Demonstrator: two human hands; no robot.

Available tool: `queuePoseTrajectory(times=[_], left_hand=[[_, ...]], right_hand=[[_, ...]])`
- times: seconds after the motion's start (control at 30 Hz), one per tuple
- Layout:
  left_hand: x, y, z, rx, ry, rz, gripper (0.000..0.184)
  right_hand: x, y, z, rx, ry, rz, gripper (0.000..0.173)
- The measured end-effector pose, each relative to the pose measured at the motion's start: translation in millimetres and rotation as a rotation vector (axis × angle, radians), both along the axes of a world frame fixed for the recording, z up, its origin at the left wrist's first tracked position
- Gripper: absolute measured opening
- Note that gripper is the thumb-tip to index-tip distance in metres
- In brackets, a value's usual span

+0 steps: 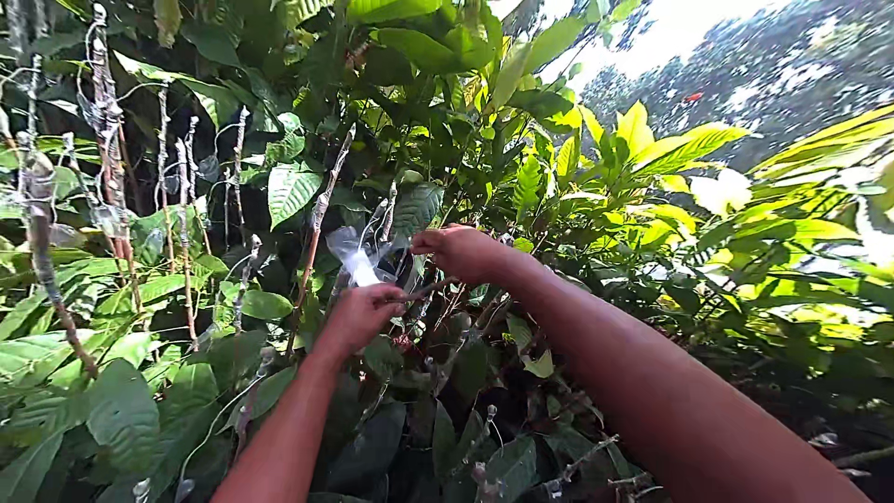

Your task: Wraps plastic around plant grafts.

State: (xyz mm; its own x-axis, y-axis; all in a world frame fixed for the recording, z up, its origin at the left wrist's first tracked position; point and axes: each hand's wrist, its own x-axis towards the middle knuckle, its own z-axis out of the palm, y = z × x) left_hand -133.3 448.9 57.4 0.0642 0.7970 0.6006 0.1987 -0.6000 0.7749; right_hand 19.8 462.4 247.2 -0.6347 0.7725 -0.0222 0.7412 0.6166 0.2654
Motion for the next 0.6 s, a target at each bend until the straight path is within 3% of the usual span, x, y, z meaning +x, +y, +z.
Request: queuePoseTrajectory(times=[0.07,0.13,0.23,0.3,0.4,0.43,0.5,0.6], left_hand=[[-12,-2,3,-0.053,-0.112,0.054,0.014],[-16,-3,4,-0.073,-0.187,0.111,0.013],[-12,-3,6,-0.07,-0.262,0.185,0.016],[-7,2,6,-0.06,-0.336,0.226,0.019],[8,8,3,-0.032,-0.405,0.231,0.017],[15,9,-1,0.0,-0.375,0.205,0.017],[30,1,-8,0.105,-0.298,0.127,0.018],[34,-5,-5,0.17,0.031,0.056,0.022]], right_hand=[[9,6,-24,0.128,-0.121,-0.076,0.043],[9,6,-39,0.041,-0.18,-0.185,0.046],[7,5,-50,-0.182,-0.168,-0.173,0.037],[0,-14,-55,-0.251,-0.046,-0.148,0.03],[-26,-71,-71,-0.11,0.016,-0.116,0.034],[-35,-88,-76,-0.083,-0.009,-0.085,0.039],[-46,-104,-67,-0.146,0.026,-0.036,0.03],[-32,-74,-22,-0.441,0.347,-0.051,0.028]])
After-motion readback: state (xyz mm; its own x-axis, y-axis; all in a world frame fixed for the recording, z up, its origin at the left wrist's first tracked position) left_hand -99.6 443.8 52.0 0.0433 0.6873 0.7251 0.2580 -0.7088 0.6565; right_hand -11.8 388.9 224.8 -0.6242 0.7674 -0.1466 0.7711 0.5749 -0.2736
